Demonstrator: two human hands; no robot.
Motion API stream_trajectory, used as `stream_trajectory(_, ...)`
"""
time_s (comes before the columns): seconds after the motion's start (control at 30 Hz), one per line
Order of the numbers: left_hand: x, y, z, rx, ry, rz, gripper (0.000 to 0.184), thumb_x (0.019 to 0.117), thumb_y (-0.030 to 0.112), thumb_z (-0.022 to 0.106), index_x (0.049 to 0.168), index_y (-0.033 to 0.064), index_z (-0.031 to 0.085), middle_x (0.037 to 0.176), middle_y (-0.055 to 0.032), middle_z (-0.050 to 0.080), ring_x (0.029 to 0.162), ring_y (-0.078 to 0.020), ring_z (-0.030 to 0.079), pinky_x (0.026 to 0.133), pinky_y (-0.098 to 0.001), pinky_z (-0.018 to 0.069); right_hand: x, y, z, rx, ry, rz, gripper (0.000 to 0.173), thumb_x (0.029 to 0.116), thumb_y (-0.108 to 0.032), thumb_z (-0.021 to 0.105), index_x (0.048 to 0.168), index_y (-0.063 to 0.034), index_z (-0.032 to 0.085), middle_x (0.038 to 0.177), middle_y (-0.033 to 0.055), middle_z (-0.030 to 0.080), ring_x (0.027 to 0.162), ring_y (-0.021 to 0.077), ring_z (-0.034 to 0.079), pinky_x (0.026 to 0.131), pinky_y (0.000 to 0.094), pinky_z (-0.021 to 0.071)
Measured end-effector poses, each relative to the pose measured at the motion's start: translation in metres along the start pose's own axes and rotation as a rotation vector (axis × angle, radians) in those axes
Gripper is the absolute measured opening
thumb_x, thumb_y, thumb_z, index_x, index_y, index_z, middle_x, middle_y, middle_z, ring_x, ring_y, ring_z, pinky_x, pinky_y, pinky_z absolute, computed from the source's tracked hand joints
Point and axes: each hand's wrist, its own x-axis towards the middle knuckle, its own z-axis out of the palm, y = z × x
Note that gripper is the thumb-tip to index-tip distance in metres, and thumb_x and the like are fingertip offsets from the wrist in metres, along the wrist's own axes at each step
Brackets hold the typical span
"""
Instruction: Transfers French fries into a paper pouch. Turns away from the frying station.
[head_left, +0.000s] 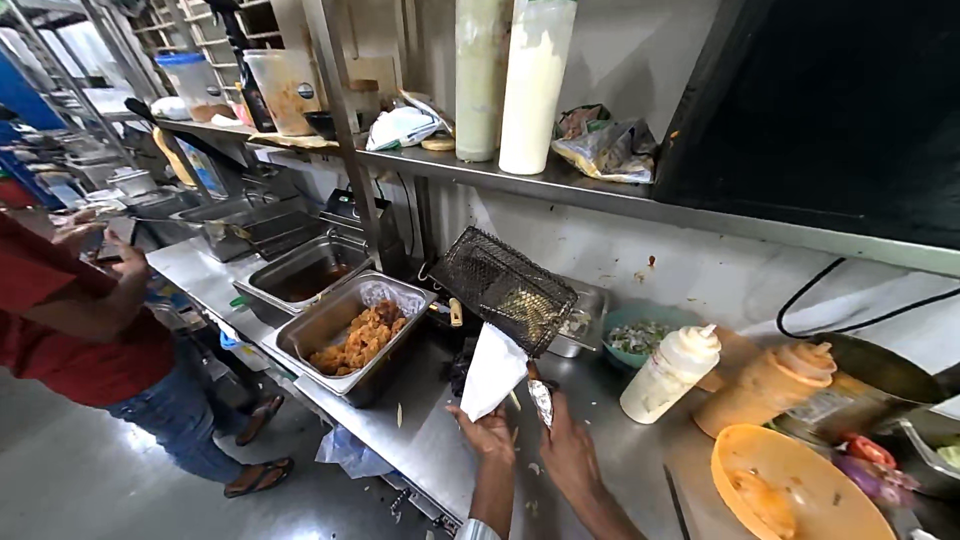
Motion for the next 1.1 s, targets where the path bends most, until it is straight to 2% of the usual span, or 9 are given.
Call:
stream_trajectory(0.1, 0.001, 0.000, -0.002, -0.022, -0.002, 0.013, 0.076, 0.1031, 0.069, 0.021, 0.145, 0.0083, 0.040, 0.125, -0.0166, 0.060, 0.105, -0.0273, 0.064, 0.085, -0.0440, 0.0558, -0.003, 0.001, 0.004, -0.017, 0.037, -0.016, 0.046, 0.0958, -0.005, 0.058, 0.140, 0.0050, 0.052, 0.106, 0.0254, 0.072, 0.085, 0.0428, 0.073, 0.074, 0.0574, 0.0588)
stream_trajectory(0.2, 0.002, -0.003, -0.003, -0.050, 0.024, 0.022, 0.075, 0.1025, 0.069, 0.023, 0.141, 0.0083, 0.043, 0.119, -0.0158, 0.061, 0.100, -0.0262, 0.064, 0.082, -0.0432, 0.0563, -0.002, 0.000, 0.002, -0.076, -0.004, 0.010, 0.047, 0.0953, -0.004, 0.058, 0.141, 0.0028, 0.052, 0.114, 0.0252, 0.070, 0.090, 0.0432, 0.073, 0.077, 0.0574, 0.0586)
stream_trajectory(0.27, 0.004, -0.004, -0.004, -0.065, 0.023, 0.028, 0.076, 0.1021, 0.070, 0.023, 0.145, 0.0089, 0.040, 0.124, -0.0166, 0.059, 0.105, -0.0276, 0.062, 0.086, -0.0449, 0.0549, -0.001, -0.004, -0.002, -0.114, -0.070, 0.043, 0.049, 0.0948, -0.005, 0.058, 0.143, 0.0023, 0.050, 0.122, 0.0259, 0.067, 0.096, 0.0433, 0.072, 0.081, 0.0575, 0.0575)
stream_trajectory(0.4, 0.007, -0.004, 0.000, -0.079, 0.046, 0.015, 0.078, 0.1012, 0.071, 0.025, 0.149, 0.0107, 0.038, 0.135, -0.0179, 0.055, 0.114, -0.0306, 0.060, 0.090, -0.0480, 0.0540, 0.000, -0.005, -0.002, -0.175, -0.131, 0.075, 0.051, 0.0956, -0.007, 0.057, 0.145, -0.0012, 0.049, 0.131, 0.0242, 0.064, 0.099, 0.0415, 0.071, 0.082, 0.0557, 0.0574)
stream_trajectory(0.57, 0.012, -0.003, 0.007, -0.134, 0.077, 0.012, 0.079, 0.1003, 0.072, 0.027, 0.153, 0.0139, 0.034, 0.148, -0.0163, 0.047, 0.130, -0.0314, 0.052, 0.101, -0.0523, 0.0484, -0.003, -0.006, -0.002, -0.204, -0.167, 0.099, 0.050, 0.0948, -0.007, 0.056, 0.144, -0.0042, 0.050, 0.131, 0.0237, 0.062, 0.096, 0.0414, 0.071, 0.079, 0.0551, 0.0576)
stream_trajectory(0.7, 0.017, -0.003, 0.007, -0.120, 0.076, 0.035, 0.079, 0.1003, 0.072, 0.025, 0.154, 0.0151, 0.033, 0.150, -0.0151, 0.045, 0.132, -0.0314, 0.050, 0.101, -0.0534, 0.0474, -0.009, -0.008, -0.004, -0.203, -0.187, 0.117, 0.052, 0.0950, -0.008, 0.057, 0.146, -0.0030, 0.049, 0.132, 0.0239, 0.063, 0.101, 0.0421, 0.070, 0.082, 0.0552, 0.0569)
stream_trajectory(0.87, 0.019, -0.007, 0.006, -0.134, 0.058, 0.025, 0.080, 0.0994, 0.074, 0.026, 0.155, 0.0168, 0.032, 0.153, -0.0135, 0.043, 0.136, -0.0304, 0.047, 0.106, -0.0534, 0.0449, -0.009, -0.004, -0.005, -0.261, -0.176, 0.097, 0.048, 0.0955, -0.006, 0.055, 0.144, -0.0035, 0.051, 0.126, 0.0254, 0.064, 0.101, 0.0426, 0.070, 0.080, 0.0542, 0.0574)
stream_trajectory(0.97, 0.020, -0.007, 0.006, -0.176, 0.061, 0.019, 0.078, 0.0999, 0.072, 0.028, 0.155, 0.0174, 0.032, 0.153, -0.0132, 0.043, 0.137, -0.0298, 0.047, 0.106, -0.0528, 0.0447, -0.006, -0.006, -0.014, -0.296, -0.248, 0.128, 0.052, 0.0976, -0.006, 0.053, 0.149, -0.0063, 0.046, 0.133, 0.0247, 0.061, 0.107, 0.0426, 0.068, 0.086, 0.0541, 0.0561)
stream_trajectory(1.1, 0.022, -0.008, 0.008, -0.174, 0.051, 0.020, 0.078, 0.1002, 0.072, 0.025, 0.155, 0.0175, 0.031, 0.155, -0.0116, 0.042, 0.139, -0.0284, 0.045, 0.109, -0.0520, 0.0429, -0.002, -0.002, -0.019, -0.349, -0.231, 0.058, 0.049, 0.0963, -0.003, 0.055, 0.145, -0.0050, 0.049, 0.132, 0.0249, 0.060, 0.105, 0.0429, 0.068, 0.082, 0.0541, 0.0569)
